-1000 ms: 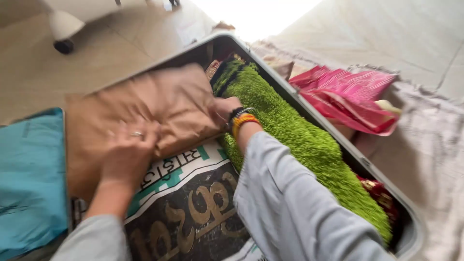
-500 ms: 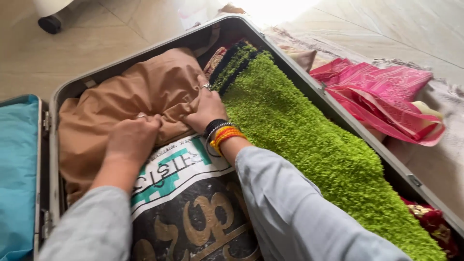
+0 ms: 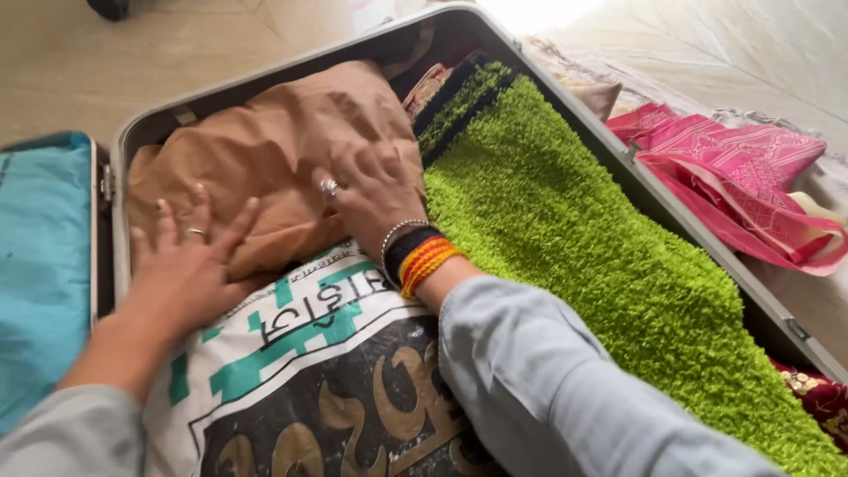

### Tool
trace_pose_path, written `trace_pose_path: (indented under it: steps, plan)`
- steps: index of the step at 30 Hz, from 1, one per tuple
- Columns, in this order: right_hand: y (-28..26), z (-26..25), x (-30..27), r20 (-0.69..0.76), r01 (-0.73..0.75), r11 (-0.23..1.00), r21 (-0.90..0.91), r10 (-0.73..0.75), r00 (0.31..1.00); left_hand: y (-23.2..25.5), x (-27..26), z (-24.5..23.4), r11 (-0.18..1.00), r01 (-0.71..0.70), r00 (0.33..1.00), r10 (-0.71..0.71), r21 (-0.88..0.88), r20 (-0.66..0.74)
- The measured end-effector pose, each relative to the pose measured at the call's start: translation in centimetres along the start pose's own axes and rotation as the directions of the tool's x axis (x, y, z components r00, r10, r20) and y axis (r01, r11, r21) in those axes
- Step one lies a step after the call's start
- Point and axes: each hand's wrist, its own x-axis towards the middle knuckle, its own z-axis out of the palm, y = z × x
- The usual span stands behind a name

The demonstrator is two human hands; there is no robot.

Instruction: The person is packing various clothes, sweaters, and paper bags into a suitcase laid out on a tiled floor.

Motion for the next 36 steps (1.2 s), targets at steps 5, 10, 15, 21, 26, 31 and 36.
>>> trace_pose_path:
  steps: [5,10,15,21,26,31,36]
  plan:
    - [-0.7,0.1,0.6,0.314,0.154,0.972,0.175,-0.204,0.927,-0.2,2.8,5.5,0.993,0.103,0.992,-0.099,0.051,-0.075]
    - [0.8,3.0,-1.1,0.269,0.210,0.955,0.211,-0.263,0.927,0.7,0.5,0.9,0.996,0.079,0.997,-0.078,0.034,-0.015]
    - [1.1,2.3,-0.8,0.191,0.308,0.933,0.186,-0.342,0.920,-2.6,0.7,-0.1,0.996,-0.044,0.959,0.064,-0.080,0.275]
    - [0.2,-1.4,0.8,0.425,0.219,0.954,0.204,-0.288,0.858,0.9,-1.7,-0.4,0.968,0.002,0.998,-0.017,0.250,0.057]
    - [1.3,-2.3,2.8,0.589,0.173,0.932,0.319,-0.338,0.734,-0.8,-0.5,-4.0,0.991,-0.045,0.959,0.007,0.126,0.284]
    - [2.3,-4.6,6.9,0.639,0.106,0.940,0.323,-0.300,0.708,-1.3,3.2,-9.2,0.997,0.066,0.902,-0.040,-0.045,0.429]
    - [3.8,0.9,9.4,0.384,0.013,0.980,0.201,-0.091,0.919,-1.9,10.5,-4.4,0.983,0.003,0.955,-0.057,-0.182,-0.293]
